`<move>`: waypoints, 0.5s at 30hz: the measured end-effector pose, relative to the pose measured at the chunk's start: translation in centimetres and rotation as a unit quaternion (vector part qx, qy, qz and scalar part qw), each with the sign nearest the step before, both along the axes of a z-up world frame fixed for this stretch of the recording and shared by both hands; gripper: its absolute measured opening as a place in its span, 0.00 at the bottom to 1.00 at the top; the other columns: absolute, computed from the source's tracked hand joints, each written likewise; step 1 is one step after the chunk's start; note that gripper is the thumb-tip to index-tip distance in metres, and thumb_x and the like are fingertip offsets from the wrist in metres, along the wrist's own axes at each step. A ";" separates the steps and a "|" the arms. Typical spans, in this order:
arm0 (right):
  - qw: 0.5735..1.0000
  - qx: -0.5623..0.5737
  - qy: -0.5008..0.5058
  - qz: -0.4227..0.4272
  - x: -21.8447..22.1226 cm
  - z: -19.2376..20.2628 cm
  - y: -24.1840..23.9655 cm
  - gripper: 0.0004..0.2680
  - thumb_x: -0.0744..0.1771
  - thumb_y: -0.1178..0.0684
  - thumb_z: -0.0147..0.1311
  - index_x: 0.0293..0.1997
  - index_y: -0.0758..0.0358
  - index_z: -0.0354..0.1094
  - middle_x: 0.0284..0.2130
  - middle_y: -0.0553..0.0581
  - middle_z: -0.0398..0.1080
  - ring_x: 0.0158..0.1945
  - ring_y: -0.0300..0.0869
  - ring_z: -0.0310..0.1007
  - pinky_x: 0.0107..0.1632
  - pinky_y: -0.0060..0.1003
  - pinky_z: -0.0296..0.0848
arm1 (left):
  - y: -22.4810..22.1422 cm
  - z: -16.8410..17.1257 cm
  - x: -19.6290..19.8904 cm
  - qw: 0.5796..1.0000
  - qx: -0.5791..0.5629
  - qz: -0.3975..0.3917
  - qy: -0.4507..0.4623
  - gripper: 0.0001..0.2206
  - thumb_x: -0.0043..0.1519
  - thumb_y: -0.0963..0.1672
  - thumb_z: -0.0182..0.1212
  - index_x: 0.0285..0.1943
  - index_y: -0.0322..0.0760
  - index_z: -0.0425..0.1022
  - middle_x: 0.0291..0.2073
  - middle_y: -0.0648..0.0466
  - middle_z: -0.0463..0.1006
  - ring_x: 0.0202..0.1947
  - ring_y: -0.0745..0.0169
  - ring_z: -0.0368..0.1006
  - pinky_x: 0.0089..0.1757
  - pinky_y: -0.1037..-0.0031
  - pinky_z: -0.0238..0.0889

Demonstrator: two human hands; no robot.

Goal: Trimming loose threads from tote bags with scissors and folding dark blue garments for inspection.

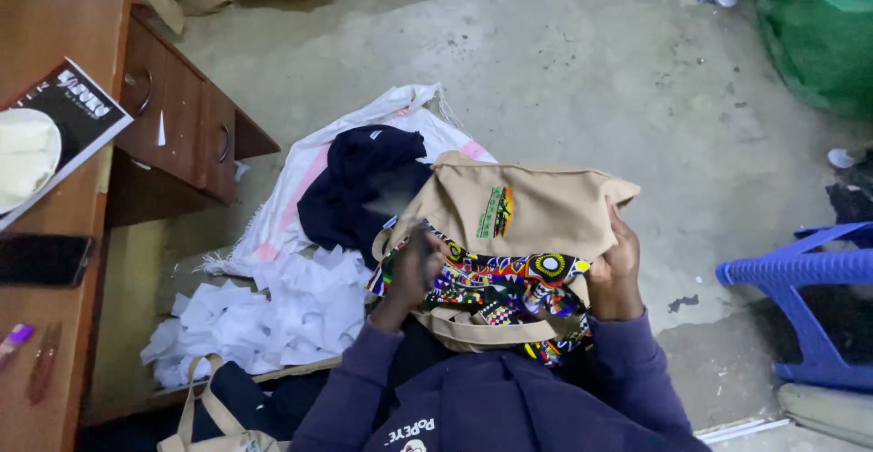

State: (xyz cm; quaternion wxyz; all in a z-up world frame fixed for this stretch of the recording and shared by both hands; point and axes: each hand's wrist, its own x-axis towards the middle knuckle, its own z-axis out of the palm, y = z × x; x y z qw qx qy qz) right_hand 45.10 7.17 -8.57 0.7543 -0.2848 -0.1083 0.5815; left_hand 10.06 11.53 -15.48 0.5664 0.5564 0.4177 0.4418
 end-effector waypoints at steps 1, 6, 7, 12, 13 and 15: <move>1.000 0.005 -0.005 0.001 0.8 -2.7 -0.2 0.14 0.74 0.53 0.45 0.68 0.69 0.64 0.57 0.72 0.75 0.52 0.59 0.81 0.57 0.60 0.80 | 0.5 1.2 -0.2 1.000 0.005 0.001 -0.005 0.05 0.61 0.38 0.65 0.40 0.35 0.72 0.30 0.48 0.83 0.17 0.63 0.73 0.26 0.77 0.72; 0.998 -0.021 -0.019 -0.047 4.9 -6.5 -1.5 0.16 0.74 0.52 0.47 0.71 0.68 0.60 0.59 0.73 0.74 0.55 0.58 0.81 0.57 0.64 0.79 | 4.6 -0.4 -2.8 0.967 -0.057 -0.018 0.246 0.15 0.51 0.46 0.73 0.40 0.39 0.71 0.25 0.50 0.83 0.35 0.47 0.84 0.43 0.58 0.74; 0.999 -0.029 -0.020 -0.040 4.3 -5.7 -2.3 0.16 0.74 0.52 0.47 0.71 0.68 0.60 0.59 0.73 0.74 0.55 0.58 0.81 0.57 0.64 0.79 | 4.0 -0.3 -2.0 0.967 -0.067 -0.013 0.245 0.15 0.51 0.46 0.73 0.40 0.39 0.71 0.25 0.50 0.83 0.35 0.47 0.84 0.43 0.58 0.74; 0.999 -0.003 -0.029 -0.031 0.8 -1.1 -2.5 0.16 0.75 0.48 0.45 0.72 0.59 0.60 0.59 0.73 0.72 0.57 0.65 0.77 0.58 0.71 0.74 | 3.0 0.5 -0.9 0.790 0.176 -0.073 0.583 0.11 0.57 0.42 0.70 0.41 0.27 0.75 0.25 0.38 0.80 0.29 0.44 0.83 0.32 0.64 0.78; 0.999 -0.004 -0.032 -0.026 0.5 -0.2 -3.3 0.16 0.75 0.48 0.45 0.72 0.59 0.60 0.59 0.73 0.72 0.57 0.65 0.77 0.58 0.71 0.74 | 2.0 2.5 -1.0 0.792 0.172 -0.069 0.581 0.11 0.57 0.42 0.70 0.41 0.27 0.75 0.25 0.38 0.80 0.29 0.44 0.83 0.32 0.64 0.78; 0.998 -0.020 -0.049 -0.038 -0.6 1.4 -3.9 0.18 0.74 0.43 0.42 0.74 0.53 0.60 0.63 0.69 0.70 0.60 0.62 0.74 0.60 0.70 0.71 | 2.1 7.0 -1.7 0.870 0.102 0.063 0.478 0.13 0.55 0.38 0.72 0.43 0.19 0.74 0.33 0.29 0.81 0.39 0.24 0.80 0.44 0.45 0.74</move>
